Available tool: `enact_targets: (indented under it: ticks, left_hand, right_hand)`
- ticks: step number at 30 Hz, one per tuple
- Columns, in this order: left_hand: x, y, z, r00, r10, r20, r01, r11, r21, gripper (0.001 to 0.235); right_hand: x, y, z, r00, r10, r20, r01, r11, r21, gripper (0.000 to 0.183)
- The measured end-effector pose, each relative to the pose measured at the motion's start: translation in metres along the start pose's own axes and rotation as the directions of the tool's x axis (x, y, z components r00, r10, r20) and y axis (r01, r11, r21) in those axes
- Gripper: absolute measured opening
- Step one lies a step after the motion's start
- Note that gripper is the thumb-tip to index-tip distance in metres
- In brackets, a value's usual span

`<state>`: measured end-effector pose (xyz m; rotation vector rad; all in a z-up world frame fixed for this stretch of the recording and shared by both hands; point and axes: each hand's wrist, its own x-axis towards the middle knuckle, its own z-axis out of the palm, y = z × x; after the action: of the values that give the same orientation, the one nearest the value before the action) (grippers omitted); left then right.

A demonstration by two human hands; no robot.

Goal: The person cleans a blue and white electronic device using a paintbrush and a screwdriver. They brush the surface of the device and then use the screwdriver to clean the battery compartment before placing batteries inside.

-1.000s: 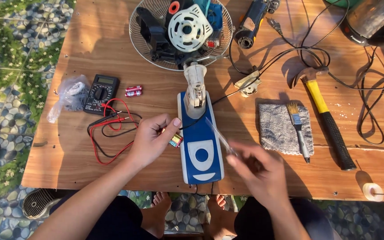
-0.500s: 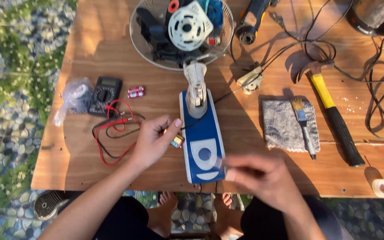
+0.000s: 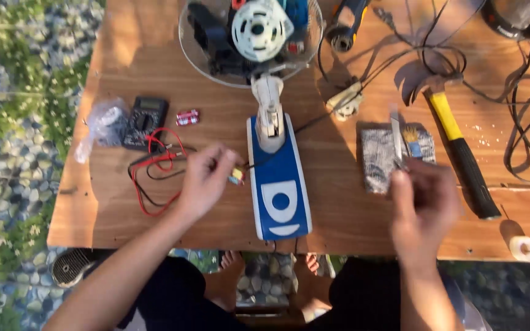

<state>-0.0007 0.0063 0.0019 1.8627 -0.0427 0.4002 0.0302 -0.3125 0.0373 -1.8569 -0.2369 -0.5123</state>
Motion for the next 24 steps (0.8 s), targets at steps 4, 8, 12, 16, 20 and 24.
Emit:
enact_targets:
  ticks: [4,8,12,16,20,24]
  left_hand:
    - [-0.001,-0.011,0.003,0.972,-0.189,-0.137,0.166,0.972,-0.166,0.040]
    - [0.007,-0.003,-0.005,0.987,-0.152,-0.051,0.149,0.987,-0.062,0.047]
    - [0.010,0.003,-0.008,0.918,-0.373,0.136,0.355,0.924,0.141,0.040]
    - [0.013,-0.027,-0.017,0.946,-0.261,0.194,0.167,0.901,0.400,0.037]
    - [0.022,-0.050,-0.030,0.955,-0.271,0.122,0.211,0.906,0.366,0.041]
    - [0.022,-0.056,-0.035,0.960,-0.269,0.075,0.233,0.919,0.318,0.024]
  right_hand:
    - [0.027,0.027,-0.010,0.877,0.311,0.366,-0.091,0.855,-0.511,0.020]
    - [0.036,0.031,0.004,0.755,0.528,0.389,-0.187,0.742,-0.644,0.022]
    - [0.031,0.056,0.019,0.799,0.449,0.401,-0.102,0.757,-0.645,0.024]
    - [0.036,0.077,0.036,0.801,0.487,0.349,-0.003,0.586,-0.811,0.038]
    - [0.039,0.061,0.031,0.776,0.535,0.334,0.012,0.517,-0.856,0.056]
    - [0.017,0.033,0.018,0.893,0.019,0.450,0.191,0.889,-0.416,0.037]
